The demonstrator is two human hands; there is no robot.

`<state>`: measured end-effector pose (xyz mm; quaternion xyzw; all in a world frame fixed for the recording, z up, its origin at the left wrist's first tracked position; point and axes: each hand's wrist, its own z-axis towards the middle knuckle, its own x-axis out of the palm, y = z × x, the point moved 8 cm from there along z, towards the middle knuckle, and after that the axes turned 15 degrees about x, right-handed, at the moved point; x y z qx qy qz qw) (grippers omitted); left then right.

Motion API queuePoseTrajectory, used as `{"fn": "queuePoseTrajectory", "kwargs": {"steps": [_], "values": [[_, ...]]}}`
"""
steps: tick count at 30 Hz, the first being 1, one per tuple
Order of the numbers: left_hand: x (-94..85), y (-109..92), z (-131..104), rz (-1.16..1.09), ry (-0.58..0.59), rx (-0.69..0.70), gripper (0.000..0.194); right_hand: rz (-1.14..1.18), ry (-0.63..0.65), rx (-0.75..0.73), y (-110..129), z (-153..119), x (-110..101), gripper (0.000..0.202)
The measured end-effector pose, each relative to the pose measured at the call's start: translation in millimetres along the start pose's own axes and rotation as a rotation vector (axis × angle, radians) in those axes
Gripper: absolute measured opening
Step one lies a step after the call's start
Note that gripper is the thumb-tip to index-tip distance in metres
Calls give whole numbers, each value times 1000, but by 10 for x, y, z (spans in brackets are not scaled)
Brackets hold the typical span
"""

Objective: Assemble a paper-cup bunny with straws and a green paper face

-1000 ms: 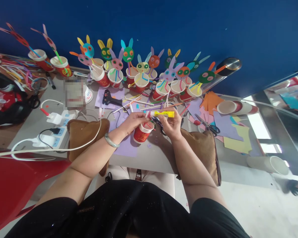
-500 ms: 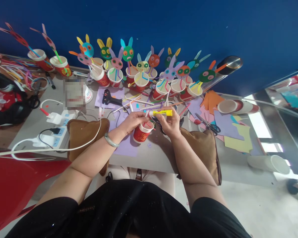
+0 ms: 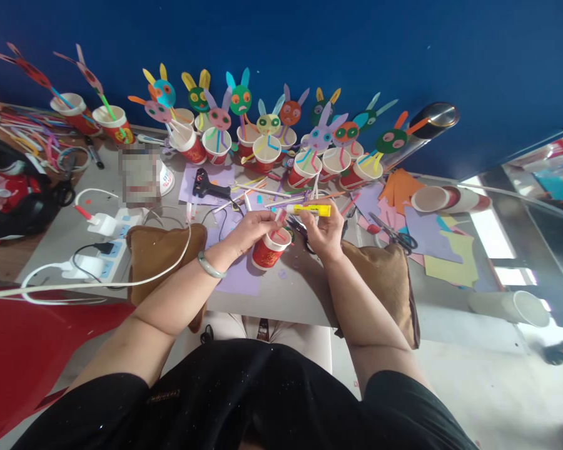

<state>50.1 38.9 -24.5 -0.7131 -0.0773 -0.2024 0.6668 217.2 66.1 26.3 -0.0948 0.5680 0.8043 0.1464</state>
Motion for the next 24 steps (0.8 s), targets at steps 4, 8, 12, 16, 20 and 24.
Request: {"fn": "queuePoseTrajectory", "kwargs": {"steps": [4, 8, 12, 16, 20, 24], "values": [[-10, -13, 3, 3, -10, -3, 30, 7, 76, -12, -5, -30, 55, 36], [-5, -14, 0, 2, -12, -15, 29, -104, 47, 3, -58, -26, 36, 32], [-7, -14, 2, -4, -16, -23, 31, -99, 1, -3, -61, -27, -6, 32], [-20, 6, 14, -5, -23, -12, 31, -154, 96, -58, 7, -67, 92, 26], [-23, 31, 15, -11, -22, -14, 30, -231, 7, -155, 97, -108, 51, 22], [-20, 15, 12, -6, -21, 0, 28, -247, 16, -250, 163, -162, 79, 21]]}}
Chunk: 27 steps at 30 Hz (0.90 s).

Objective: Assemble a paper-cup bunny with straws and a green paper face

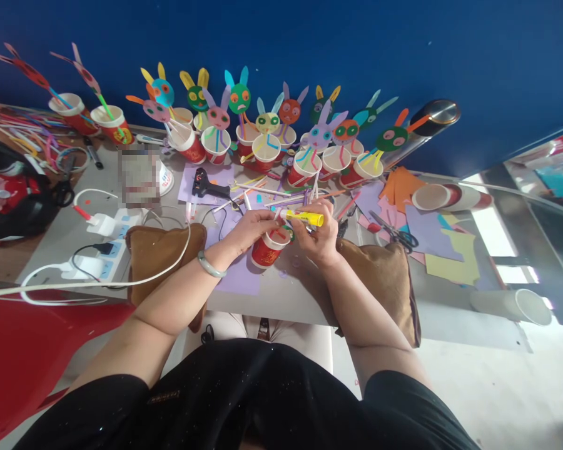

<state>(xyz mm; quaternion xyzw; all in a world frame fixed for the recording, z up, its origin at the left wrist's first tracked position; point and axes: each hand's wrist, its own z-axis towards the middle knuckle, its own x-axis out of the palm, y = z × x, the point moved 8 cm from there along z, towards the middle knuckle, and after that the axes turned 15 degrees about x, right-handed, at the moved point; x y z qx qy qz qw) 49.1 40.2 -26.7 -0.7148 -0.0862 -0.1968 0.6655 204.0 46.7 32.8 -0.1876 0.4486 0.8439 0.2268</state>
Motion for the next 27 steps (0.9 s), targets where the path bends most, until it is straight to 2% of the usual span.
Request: {"fn": "queuePoseTrajectory", "kwargs": {"steps": [3, 7, 13, 18, 21, 27], "values": [[-3, -12, -2, 12, -8, 11, 28, -37, 18, -18, 10, 0, 31, 24], [-7, -1, -6, 20, -11, -10, 28, -56, -52, 28, -31, 25, -29, 27], [-7, -28, 5, 29, -2, 23, 27, -13, 21, -76, 9, -5, 53, 26], [-3, -32, -7, 38, 7, 0, 30, 23, -110, 58, -114, 12, -61, 23], [-11, -46, -3, 29, 2, 2, 32, 100, -78, 107, -87, 4, -78, 20], [-34, -44, 32, 41, -9, 35, 30, 142, -20, -2, 77, -5, -37, 20]]}}
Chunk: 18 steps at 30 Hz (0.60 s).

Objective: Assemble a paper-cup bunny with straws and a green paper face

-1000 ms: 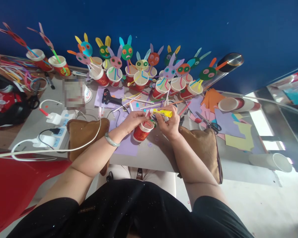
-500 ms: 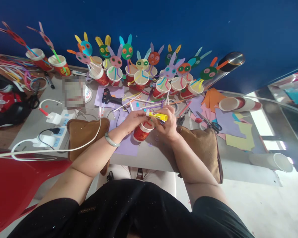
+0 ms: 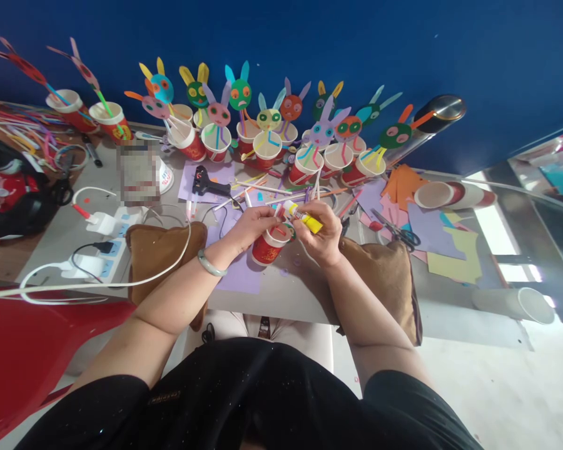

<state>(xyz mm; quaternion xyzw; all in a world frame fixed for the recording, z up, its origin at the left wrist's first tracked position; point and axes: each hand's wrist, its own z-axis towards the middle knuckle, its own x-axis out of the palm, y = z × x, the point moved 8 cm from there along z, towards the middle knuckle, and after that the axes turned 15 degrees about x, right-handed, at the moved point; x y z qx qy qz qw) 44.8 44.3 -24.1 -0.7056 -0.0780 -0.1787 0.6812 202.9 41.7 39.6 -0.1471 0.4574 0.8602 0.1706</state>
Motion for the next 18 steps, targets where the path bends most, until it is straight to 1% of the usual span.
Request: {"fn": "queuePoseTrajectory", "kwargs": {"steps": [3, 5, 8, 11, 14, 18], "values": [[1, 1, 3, -16, -4, 0, 28, -40, 27, 15, -30, 5, 46, 21], [3, -6, 1, -17, -1, 0, 28, -84, 43, -6, -37, 7, 70, 20], [-3, -10, -4, -17, -2, 4, 29, -171, 68, -108, -9, 17, 98, 17], [-7, 17, -8, -25, 3, -7, 30, -214, 40, -194, 20, 35, 63, 12], [-14, 56, -6, -25, 6, -24, 30, -217, 40, -182, 16, 52, 36, 12], [-35, 44, 11, -14, -11, 9, 26, -199, 127, -187, 33, 32, 93, 13]]}}
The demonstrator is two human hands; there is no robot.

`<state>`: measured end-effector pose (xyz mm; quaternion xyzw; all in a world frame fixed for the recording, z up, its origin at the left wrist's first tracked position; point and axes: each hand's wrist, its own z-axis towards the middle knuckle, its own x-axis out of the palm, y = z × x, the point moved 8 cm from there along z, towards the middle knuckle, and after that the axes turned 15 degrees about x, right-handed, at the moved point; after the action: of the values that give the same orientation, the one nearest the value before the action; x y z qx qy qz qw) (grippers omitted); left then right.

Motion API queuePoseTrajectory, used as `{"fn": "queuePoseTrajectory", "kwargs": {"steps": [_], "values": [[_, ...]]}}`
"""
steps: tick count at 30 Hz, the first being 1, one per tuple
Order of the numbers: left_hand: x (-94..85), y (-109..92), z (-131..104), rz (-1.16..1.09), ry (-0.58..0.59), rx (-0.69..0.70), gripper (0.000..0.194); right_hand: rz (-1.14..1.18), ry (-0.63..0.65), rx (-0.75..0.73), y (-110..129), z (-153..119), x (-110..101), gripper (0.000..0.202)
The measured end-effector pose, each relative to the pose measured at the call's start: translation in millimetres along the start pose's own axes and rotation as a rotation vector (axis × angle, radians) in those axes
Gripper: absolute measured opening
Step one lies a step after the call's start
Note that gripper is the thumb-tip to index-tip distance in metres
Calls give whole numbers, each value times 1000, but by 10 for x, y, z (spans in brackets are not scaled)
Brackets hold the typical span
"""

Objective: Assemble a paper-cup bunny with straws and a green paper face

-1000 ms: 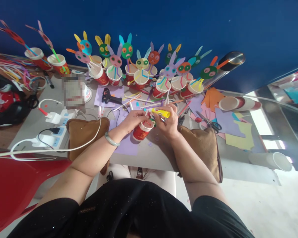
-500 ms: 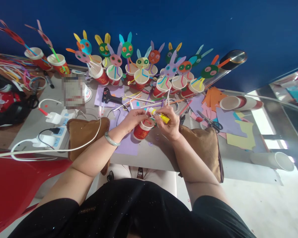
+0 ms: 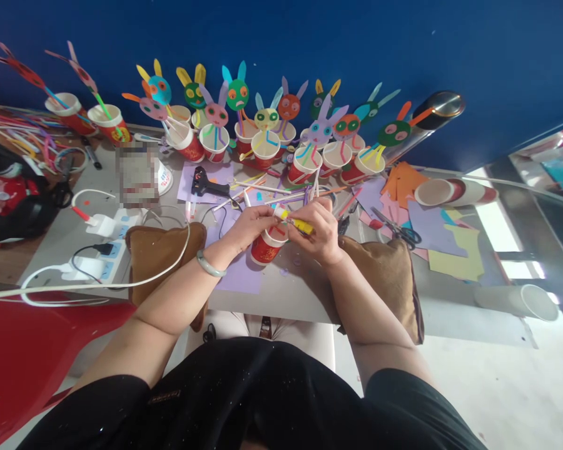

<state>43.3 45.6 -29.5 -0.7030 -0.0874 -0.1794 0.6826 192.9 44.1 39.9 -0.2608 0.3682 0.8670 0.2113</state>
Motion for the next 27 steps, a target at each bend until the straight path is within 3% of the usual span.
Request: {"fn": "queuePoseTrajectory", "kwargs": {"steps": [7, 13, 17, 23, 27], "values": [[6, 16, -16, 14, 2, -29, 25, -49, -86, -2, 3, 12, -78, 13], [0, 6, -8, 38, -1, -5, 24, -49, -9, 30, 2, 13, 7, 16], [8, 27, -17, 30, 5, -37, 26, -62, -94, 82, -36, 16, -51, 20], [8, -26, -8, 39, 11, 5, 24, -13, -97, -77, 115, -12, -52, 12], [18, -4, -17, 46, 31, -20, 27, -89, -137, 14, 50, 5, -91, 13]]}}
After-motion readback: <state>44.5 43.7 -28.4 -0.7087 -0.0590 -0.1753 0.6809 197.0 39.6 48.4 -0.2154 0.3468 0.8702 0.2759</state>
